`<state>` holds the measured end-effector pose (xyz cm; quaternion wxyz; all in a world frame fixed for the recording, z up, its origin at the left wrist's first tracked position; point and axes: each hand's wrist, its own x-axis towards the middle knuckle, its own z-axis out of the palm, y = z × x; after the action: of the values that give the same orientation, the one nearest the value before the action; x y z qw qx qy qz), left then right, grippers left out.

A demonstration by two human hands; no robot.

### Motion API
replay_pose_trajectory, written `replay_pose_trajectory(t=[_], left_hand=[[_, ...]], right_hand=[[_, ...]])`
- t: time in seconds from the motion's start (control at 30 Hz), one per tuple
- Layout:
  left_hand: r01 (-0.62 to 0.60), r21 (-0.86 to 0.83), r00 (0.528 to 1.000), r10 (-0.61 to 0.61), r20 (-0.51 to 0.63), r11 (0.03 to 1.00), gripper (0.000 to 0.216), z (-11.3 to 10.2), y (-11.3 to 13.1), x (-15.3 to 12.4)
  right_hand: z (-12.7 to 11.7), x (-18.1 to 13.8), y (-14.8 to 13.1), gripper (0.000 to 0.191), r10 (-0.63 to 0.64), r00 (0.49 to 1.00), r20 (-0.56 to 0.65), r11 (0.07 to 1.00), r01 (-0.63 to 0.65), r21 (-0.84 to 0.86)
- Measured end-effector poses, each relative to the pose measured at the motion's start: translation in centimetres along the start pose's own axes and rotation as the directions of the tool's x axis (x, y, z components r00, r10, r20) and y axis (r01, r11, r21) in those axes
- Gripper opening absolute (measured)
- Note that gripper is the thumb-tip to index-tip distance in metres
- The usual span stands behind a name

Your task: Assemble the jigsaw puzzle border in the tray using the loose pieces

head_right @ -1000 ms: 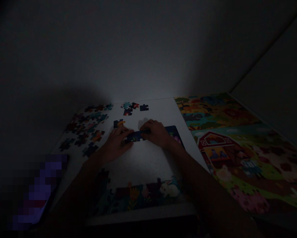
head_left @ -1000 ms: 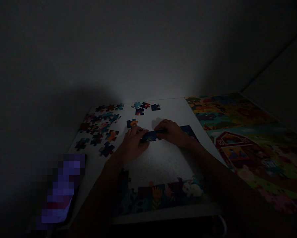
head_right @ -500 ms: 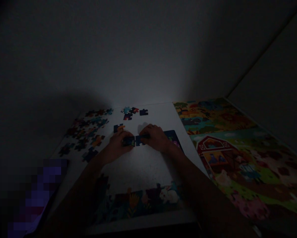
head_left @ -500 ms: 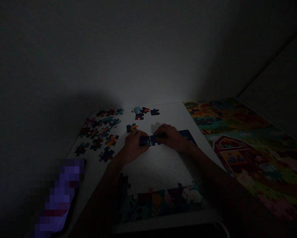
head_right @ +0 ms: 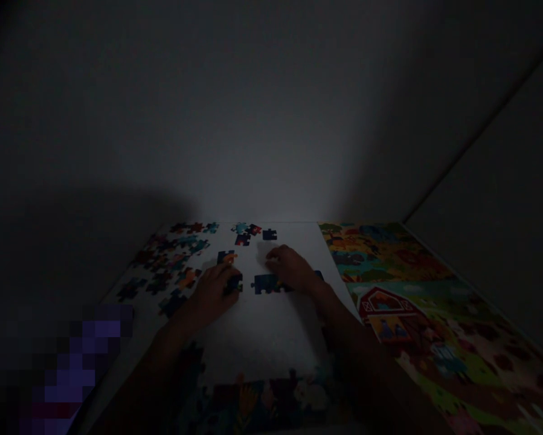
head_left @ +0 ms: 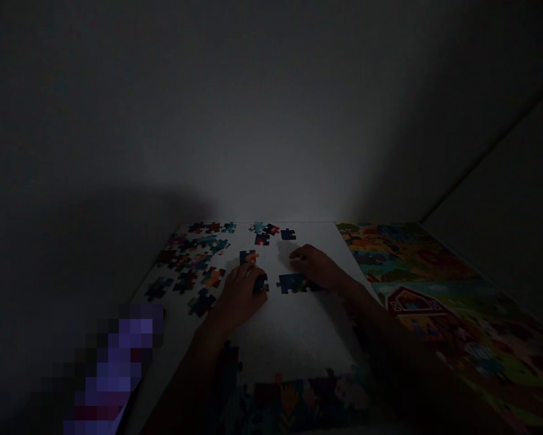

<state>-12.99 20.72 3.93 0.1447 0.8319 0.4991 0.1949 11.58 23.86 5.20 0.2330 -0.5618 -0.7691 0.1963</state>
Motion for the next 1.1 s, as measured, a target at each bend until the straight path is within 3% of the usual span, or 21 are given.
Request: replay_pose_trajectory(t=[0.13,0.27,0.4,0.6,0.83,0.97,1.1], left_hand=[[0.041,0.018,0.999,-0.041,-0.001,0.999,0.038,-0.1,0.0,-0.3],[0.024,0.048,0.998,-0.021,-0.054,0.999,0.037,-0.1,-0.1,-0.5],[0.047,0.082,0.996,-0.041,-0.077,0.996,0.041,0.1,-0.5,-0.6],[0.062,0.090,0.997,-0.058,-0.049,0.994,0.037,0.2,-0.7,-1.0],[0.094,0.116,0.995,-0.088,-0.055,0.989,0.045,-0.4,-0.8,-1.2],[0.095,0.117,0.994,-0.087,-0.065,0.989,0.045,-0.5,-1.2,-1.1],[0.082,0.139,0.995,-0.074,-0.061,0.987,0.041,-0.4,-1.2,-1.1]], right_hand=[[-0.6,5.0,0.6,0.027,0.111,0.993,-0.048,0.988,-0.115,-0.100],[1.0,9.1,-0.2,0.032,0.011,1.000,0.024,0.986,-0.007,-0.167],[3.3,10.7,-1.6,0.038,-0.040,0.999,0.027,0.964,0.046,-0.260],[4.3,10.4,-2.2,0.039,-0.071,0.996,0.054,0.943,0.085,-0.321],[1.2,8.3,-2.2,0.041,-0.154,0.946,0.286,0.974,0.194,-0.117],[0.0,6.4,-2.2,0.035,-0.097,0.925,0.368,0.994,0.109,-0.013],[0.3,4.6,-1.8,0.025,0.031,0.953,0.301,1.000,-0.028,-0.012]])
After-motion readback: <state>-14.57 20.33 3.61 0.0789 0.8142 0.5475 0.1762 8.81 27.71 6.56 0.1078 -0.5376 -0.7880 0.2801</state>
